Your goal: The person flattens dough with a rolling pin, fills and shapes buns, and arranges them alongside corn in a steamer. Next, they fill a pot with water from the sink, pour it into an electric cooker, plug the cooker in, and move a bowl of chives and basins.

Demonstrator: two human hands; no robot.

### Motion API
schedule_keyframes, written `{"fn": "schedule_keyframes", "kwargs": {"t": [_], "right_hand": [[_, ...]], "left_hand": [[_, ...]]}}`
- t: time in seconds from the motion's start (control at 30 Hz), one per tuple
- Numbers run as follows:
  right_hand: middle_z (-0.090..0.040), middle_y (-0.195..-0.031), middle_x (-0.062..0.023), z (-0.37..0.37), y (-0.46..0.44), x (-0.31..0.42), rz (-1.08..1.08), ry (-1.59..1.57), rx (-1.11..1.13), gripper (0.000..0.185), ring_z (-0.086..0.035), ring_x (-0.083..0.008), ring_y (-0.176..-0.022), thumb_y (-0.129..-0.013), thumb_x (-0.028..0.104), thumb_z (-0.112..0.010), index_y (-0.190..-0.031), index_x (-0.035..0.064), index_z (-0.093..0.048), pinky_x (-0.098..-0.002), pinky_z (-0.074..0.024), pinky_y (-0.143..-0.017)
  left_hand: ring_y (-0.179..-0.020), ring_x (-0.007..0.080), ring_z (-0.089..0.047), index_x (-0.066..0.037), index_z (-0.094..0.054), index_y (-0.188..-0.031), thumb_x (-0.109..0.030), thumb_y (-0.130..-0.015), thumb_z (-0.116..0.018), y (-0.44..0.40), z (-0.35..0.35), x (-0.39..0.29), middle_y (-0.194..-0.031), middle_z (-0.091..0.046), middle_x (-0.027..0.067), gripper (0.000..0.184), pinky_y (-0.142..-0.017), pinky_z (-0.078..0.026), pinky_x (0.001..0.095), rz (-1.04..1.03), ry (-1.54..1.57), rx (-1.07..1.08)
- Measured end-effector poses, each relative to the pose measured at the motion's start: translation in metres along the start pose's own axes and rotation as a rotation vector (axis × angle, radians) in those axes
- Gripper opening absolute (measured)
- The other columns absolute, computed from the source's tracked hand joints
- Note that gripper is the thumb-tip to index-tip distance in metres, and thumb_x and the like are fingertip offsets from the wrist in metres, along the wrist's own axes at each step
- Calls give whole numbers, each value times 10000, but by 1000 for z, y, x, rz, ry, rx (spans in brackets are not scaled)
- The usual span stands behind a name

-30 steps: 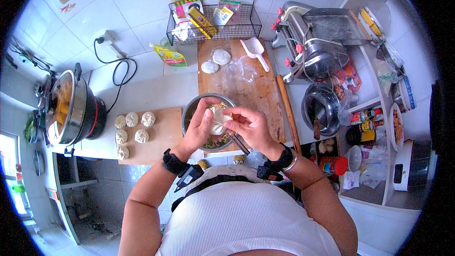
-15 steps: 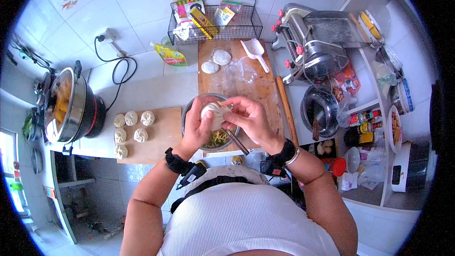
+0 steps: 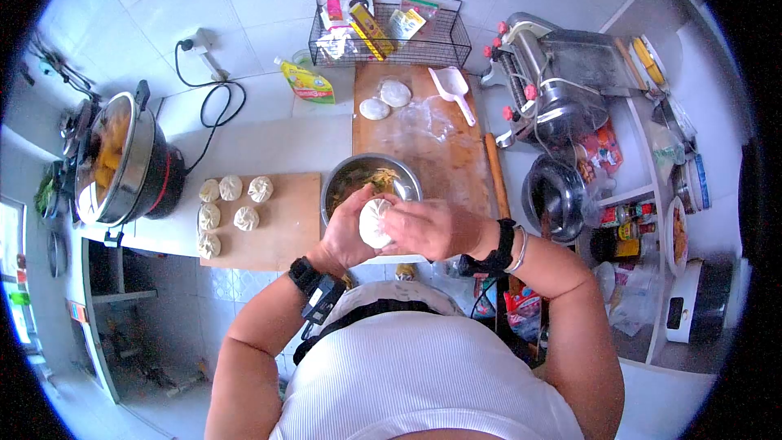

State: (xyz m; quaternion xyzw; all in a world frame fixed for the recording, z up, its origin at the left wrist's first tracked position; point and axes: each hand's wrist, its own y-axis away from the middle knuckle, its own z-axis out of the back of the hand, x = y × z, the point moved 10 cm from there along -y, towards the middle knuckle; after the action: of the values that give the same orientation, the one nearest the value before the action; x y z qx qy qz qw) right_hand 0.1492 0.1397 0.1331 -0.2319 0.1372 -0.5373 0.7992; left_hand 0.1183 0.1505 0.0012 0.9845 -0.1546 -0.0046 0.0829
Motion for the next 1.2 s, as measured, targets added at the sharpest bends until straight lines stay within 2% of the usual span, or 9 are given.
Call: {"fn": "schedule_keyframes", "kwargs": {"t": [0.03, 0.13, 0.2, 0.5, 0.6, 0.7, 0.83, 1.1, 1.2], "right_hand": [[-597, -924, -120, -2, 4, 26, 261, 233, -63, 182, -580, -232, -910, -697, 84, -604, -843, -25, -615, -297, -495, -771], [-589, -1000, -137, -10, 0, 30, 232, 204, -25, 202, -581, -233, -948, -707, 80, -594, -875, -30, -610, -307, -496, -819], [-580, -1036, -144, -16, -6, 34, 209, 195, 2, 224, -586, -232, -960, -715, 77, -595, -914, -25, -607, -305, -505, -817], [-529, -1116, -151, -47, -22, 10, -202, -362, 134, 344, -522, -279, -1055, -776, 82, -559, -1109, 39, -487, -370, -430, -892], [-511, -1126, -148, -37, -12, -29, -756, -586, -45, 497, -536, -310, -992, -731, 62, -650, -1173, 24, -424, -374, -433, -865], [-503, -1132, -154, -66, -19, -21, -920, -787, 84, 634, -521, -312, -1014, -694, 124, -711, -1221, 12, -375, -384, -422, -878], [-411, -1230, -181, -100, -32, -10, -827, -526, 201, 844, -461, -297, -1094, -601, 233, -798, -1274, 29, -331, -386, -395, -905], [-524, -1018, -151, -240, -19, -12, -1025, -730, 259, 597, -536, -276, -961, -628, 175, -729, -1130, 38, -437, -359, -433, -808], [-530, -980, -176, -276, -47, -26, -975, -600, 175, 523, -529, -320, -933, -627, 169, -703, -1070, 28, -462, -383, -430, -798]], "left_hand": [[-933, 264, -593, -31, -536, -1059, -443, -914, -302, 1, 4, -1, -995, -605, 144, 495, -761, -511, 451, -7, 4, 1], [-1021, 287, -553, 3, -532, -1075, -443, -917, -285, 8, -12, -4, -1096, -561, 196, 534, -869, -460, 442, -32, 34, 162], [-1126, 320, -476, 21, -506, -1125, -455, -916, -277, 14, -2, -10, -1214, -470, 242, 568, -931, -414, 433, -92, -15, -3], [-1214, 355, -370, -24, -352, -1287, -566, -880, -274, 41, 2, -26, -1347, -314, 229, 682, -977, -359, 487, -179, 56, 55], [-1242, 343, -337, -65, -300, -1334, -608, -858, -281, 51, 1, -33, -1363, -294, 211, 723, -955, -373, 514, -170, 187, 112], [-1270, 329, -300, -94, -258, -1364, -626, -845, -289, 58, -2, -37, -1369, -300, 182, 744, -986, -334, 506, -161, 160, 180], [-1248, 318, -335, -110, -232, -1378, -607, -853, -312, 64, 19, -37, -1383, -297, 152, 727, -1034, -249, 480, -167, 93, 119], [-1179, 315, -410, -72, -371, -1264, -569, -868, -344, 127, 129, -61, -1280, -423, 164, 636, -989, -303, 482, -168, 75, -155], [-1138, 316, -442, -69, -452, -1179, -466, -886, -408, 187, 185, -83, -1202, -475, 158, 495, -951, -342, 496, -339, 35, -526]]}}
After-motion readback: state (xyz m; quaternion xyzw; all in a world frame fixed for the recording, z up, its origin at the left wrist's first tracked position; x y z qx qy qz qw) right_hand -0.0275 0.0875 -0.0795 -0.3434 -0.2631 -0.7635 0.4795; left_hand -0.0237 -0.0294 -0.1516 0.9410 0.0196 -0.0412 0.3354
